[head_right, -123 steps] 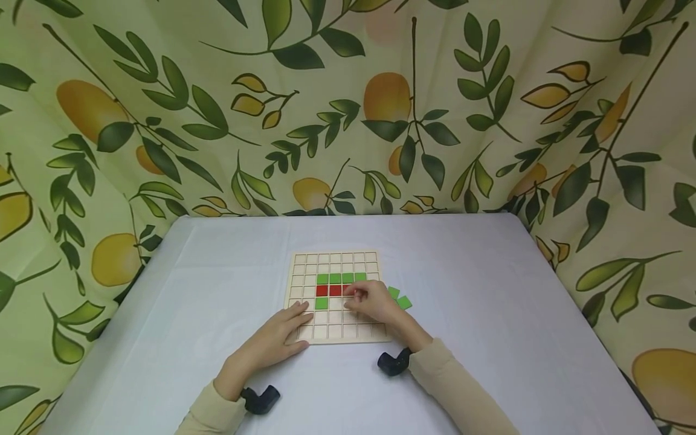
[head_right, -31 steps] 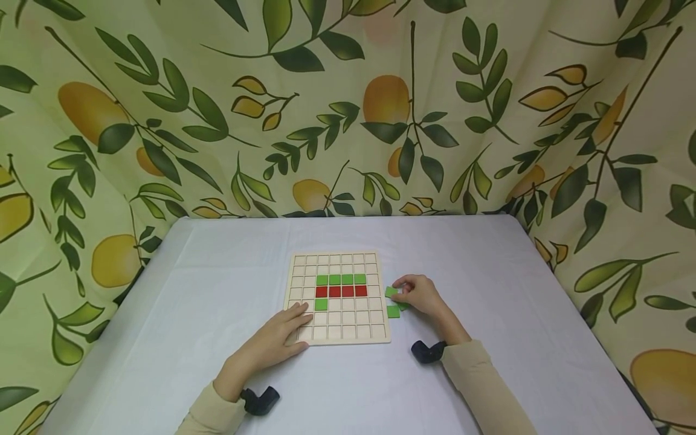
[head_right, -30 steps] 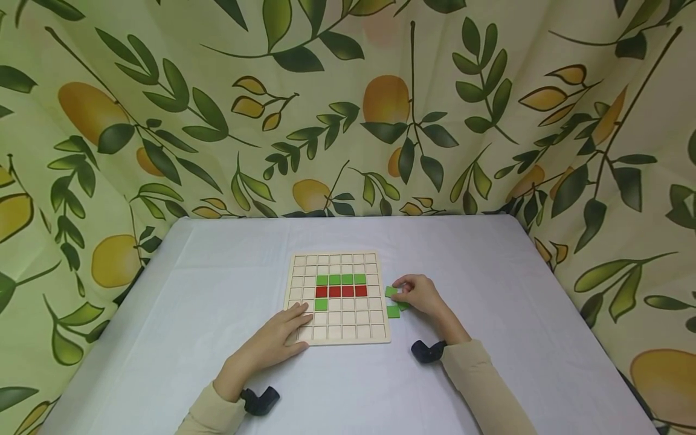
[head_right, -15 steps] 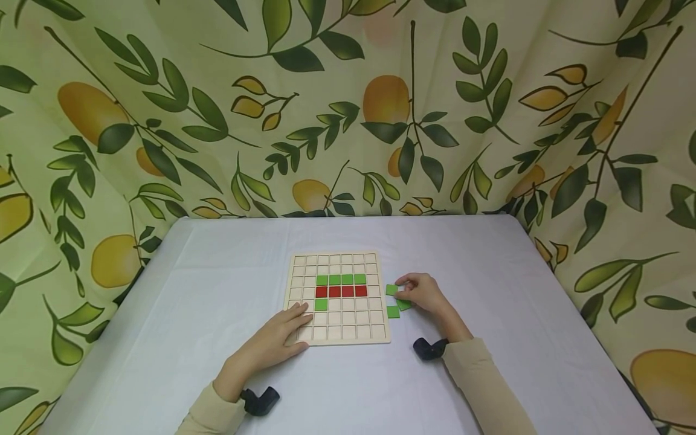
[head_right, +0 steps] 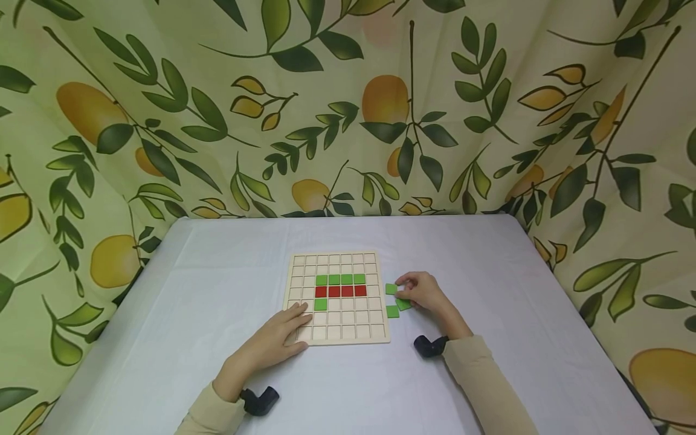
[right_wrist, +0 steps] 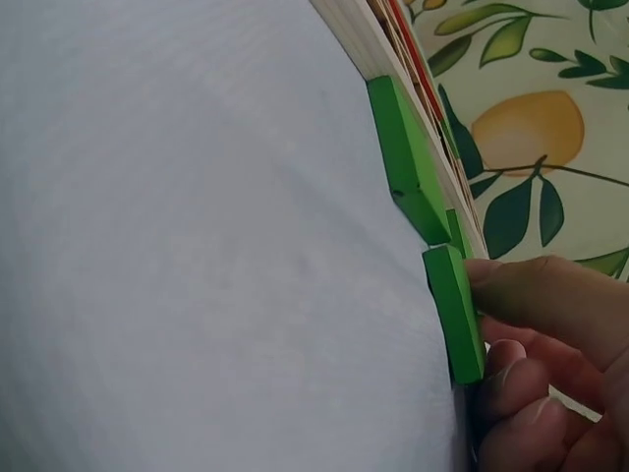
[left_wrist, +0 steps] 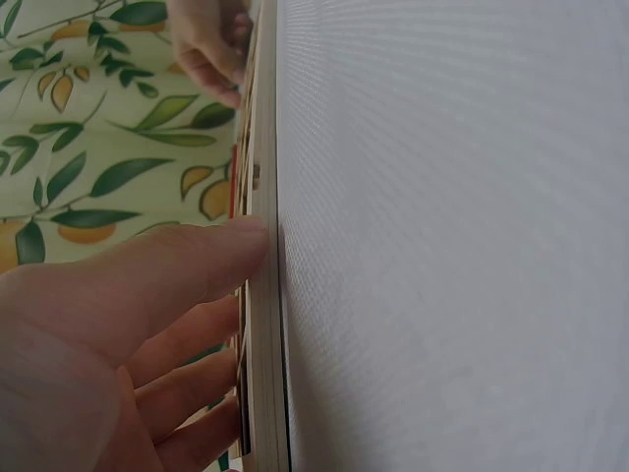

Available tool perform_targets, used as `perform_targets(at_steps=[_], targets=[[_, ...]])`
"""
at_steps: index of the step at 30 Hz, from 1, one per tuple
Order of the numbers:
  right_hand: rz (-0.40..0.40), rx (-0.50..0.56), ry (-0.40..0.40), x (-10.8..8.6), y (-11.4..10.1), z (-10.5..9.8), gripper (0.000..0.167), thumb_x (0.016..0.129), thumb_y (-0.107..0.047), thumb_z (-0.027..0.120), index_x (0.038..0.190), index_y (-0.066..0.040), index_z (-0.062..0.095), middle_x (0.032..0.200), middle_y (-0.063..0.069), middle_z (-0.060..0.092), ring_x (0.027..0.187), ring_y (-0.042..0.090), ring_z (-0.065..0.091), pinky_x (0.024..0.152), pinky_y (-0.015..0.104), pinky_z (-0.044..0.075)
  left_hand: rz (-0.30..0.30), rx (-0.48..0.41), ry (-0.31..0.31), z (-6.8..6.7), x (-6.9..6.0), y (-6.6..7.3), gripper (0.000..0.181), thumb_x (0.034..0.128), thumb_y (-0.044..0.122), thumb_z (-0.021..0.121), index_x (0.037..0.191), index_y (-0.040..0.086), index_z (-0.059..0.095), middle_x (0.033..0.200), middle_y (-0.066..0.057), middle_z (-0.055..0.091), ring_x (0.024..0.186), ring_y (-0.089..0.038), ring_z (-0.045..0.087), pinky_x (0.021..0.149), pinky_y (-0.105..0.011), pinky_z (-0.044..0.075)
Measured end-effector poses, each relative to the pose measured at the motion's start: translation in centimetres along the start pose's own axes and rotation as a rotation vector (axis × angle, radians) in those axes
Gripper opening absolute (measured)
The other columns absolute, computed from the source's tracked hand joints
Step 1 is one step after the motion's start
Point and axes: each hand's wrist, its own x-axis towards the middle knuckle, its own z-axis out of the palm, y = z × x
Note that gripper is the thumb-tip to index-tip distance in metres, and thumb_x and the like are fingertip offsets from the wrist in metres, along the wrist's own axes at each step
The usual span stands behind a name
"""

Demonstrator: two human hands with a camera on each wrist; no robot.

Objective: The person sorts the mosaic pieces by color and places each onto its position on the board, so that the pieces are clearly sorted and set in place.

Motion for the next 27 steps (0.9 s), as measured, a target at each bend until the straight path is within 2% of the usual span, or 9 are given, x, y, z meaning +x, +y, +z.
perform_targets(at_steps=[5, 11, 27], targets=[[-0.032, -0.038, 0.006, 0.03, -0.19, -0.07, 0.030, 0.080, -0.008, 0.073, 0.105, 0.006, 0.065, 0.061, -0.004, 0.049, 0.047, 0.008, 0.043, 0.041, 0.015, 0.036, 0.005, 0.006, 0.002, 0.01, 0.01, -0.03, 0.055, 0.0858, 0.025, 0.069, 0.135, 0.005, 0.055, 0.150, -0.014, 0.046, 0.142, -0.035, 0.039, 0.116, -0.052, 0.035], [-0.035, -0.046, 0.009, 0.01, -0.24, -0.06, 0.029, 0.081, -0.010, 0.073, 0.105, 0.005, 0.065, 0.062, -0.004, 0.049, 0.048, 0.009, 0.043, 0.041, 0.016, 0.036, 0.004, 0.000, 0.000, 0.00, -0.02, -0.03, 0.054, 0.0859, 0.025, 0.069, 0.135, 0.005, 0.055, 0.150, -0.014, 0.045, 0.143, -0.035, 0.039, 0.116, -0.052, 0.035], [-0.055, -0.003, 0.012, -0.37, -0.53, -0.04, 0.032, 0.081, -0.009, 0.074, 0.107, 0.007, 0.064, 0.066, -0.002, 0.051, 0.049, 0.007, 0.044, 0.042, 0.018, 0.038, -0.003, -0.011, -0.004, 0.03, 0.03, -0.06, 0.055, 0.0859, 0.026, 0.069, 0.135, 0.006, 0.055, 0.151, -0.013, 0.045, 0.143, -0.035, 0.038, 0.117, -0.051, 0.035]])
